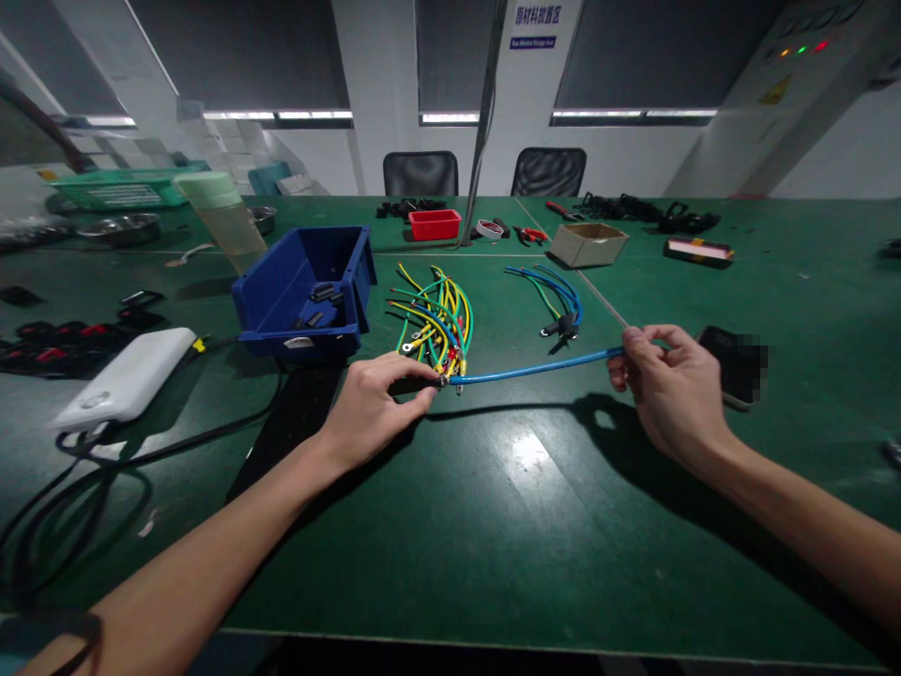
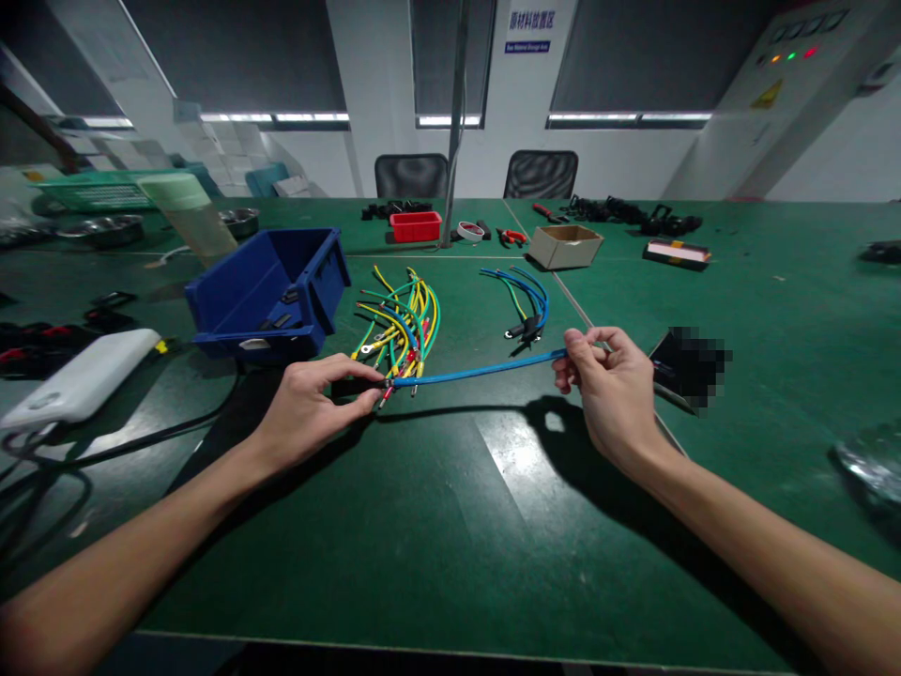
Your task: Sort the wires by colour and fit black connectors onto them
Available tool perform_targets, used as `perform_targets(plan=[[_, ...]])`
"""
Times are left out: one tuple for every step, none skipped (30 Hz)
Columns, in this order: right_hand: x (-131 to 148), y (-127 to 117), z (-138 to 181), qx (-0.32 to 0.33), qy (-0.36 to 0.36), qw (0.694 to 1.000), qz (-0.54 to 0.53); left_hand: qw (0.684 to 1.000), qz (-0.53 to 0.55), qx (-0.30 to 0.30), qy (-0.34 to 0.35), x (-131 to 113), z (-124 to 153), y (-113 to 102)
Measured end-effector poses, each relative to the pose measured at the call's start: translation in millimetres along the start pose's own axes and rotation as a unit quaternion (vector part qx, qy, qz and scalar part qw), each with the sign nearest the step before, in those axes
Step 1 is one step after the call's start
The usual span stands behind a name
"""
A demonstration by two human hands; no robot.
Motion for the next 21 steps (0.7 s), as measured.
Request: perform_targets(plan=[[1,0,0,0.000,0.000,1.000,0.000,1.000,0.000,0.001,0.000,0,0,0],[1,1,1,-0.001,-0.001,1.000,0.000,1.000,-0.001,0.002,0.000,0,0,0],[3,1,2,-0.002,-0.003,1.000,0.000,1.000,-0.001,0.003,0.001,0,0,0],[4,1,2,-0.002,-0.008,1.000,0.001,1.000,-0.001,0.004,0.003,0,0,0],[6,2,3,-0.003,-0.014,1.000,0.003,1.000,0.000,0.003,0.005,0,0,0],[7,2,4,-0.004,-0.022,1.000,0.005,1.000,0.002,0.001,0.009,-1,0,0],[9,2,5,-0.005,-0.031,0.999,0.006,1.000,0.004,-0.002,0.013,-1,0,0],[10,2,5,-0.007,-0.039,0.999,0.007,1.000,0.007,-0.004,0.017,-2,0,0],[11,2,6,-0.007,-0.046,0.999,0.007,1.000,0.009,-0.007,0.022,-3,0,-1],[11,2,6,-0.006,-0.051,0.999,0.007,1.000,0.012,-0.009,0.026,-4,1,-1],[11,2,5,-0.003,-0.053,0.999,0.006,0.999,0.013,-0.011,0.030,-4,1,-1],[10,2,5,0.000,-0.053,0.999,0.006,0.999,0.014,-0.013,0.033,-4,1,-1],[9,2,5,0.003,-0.052,0.999,0.004,0.999,0.013,-0.016,0.034,-4,1,-1],[8,2,5,0.006,-0.049,0.999,-0.001,0.999,0.013,-0.018,0.034,-4,1,-1],[8,2,4,0.008,-0.045,0.999,-0.007,0.999,0.013,-0.021,0.033,-4,2,-2],[8,2,4,0.012,-0.041,0.999,-0.015,0.999,0.013,-0.025,0.033,-4,2,-2],[7,3,5,0.016,-0.037,0.999,-0.023,0.999,0.014,-0.030,0.033,-4,2,-2],[7,3,5,0.020,-0.032,0.999,-0.029,0.999,0.015,-0.035,0.035,-4,2,-3],[7,3,5,0.023,-0.027,0.999,-0.035,0.998,0.017,-0.040,0.039,-4,2,-4],[7,3,5,0.027,-0.022,0.999,-0.039,0.998,0.018,-0.045,0.042,-5,2,-5],[7,3,5,0.030,-0.017,0.998,-0.043,0.998,0.018,-0.049,0.045,-5,2,-5]])
Point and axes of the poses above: each hand's wrist, its own z-axis away from the middle knuckle, its own y-axis out of the palm, x = y × z, the point moved 5 cm from there along -z, towards the middle knuckle, and after that the axes turned 10 degrees about -x, right-handed, at the moved point
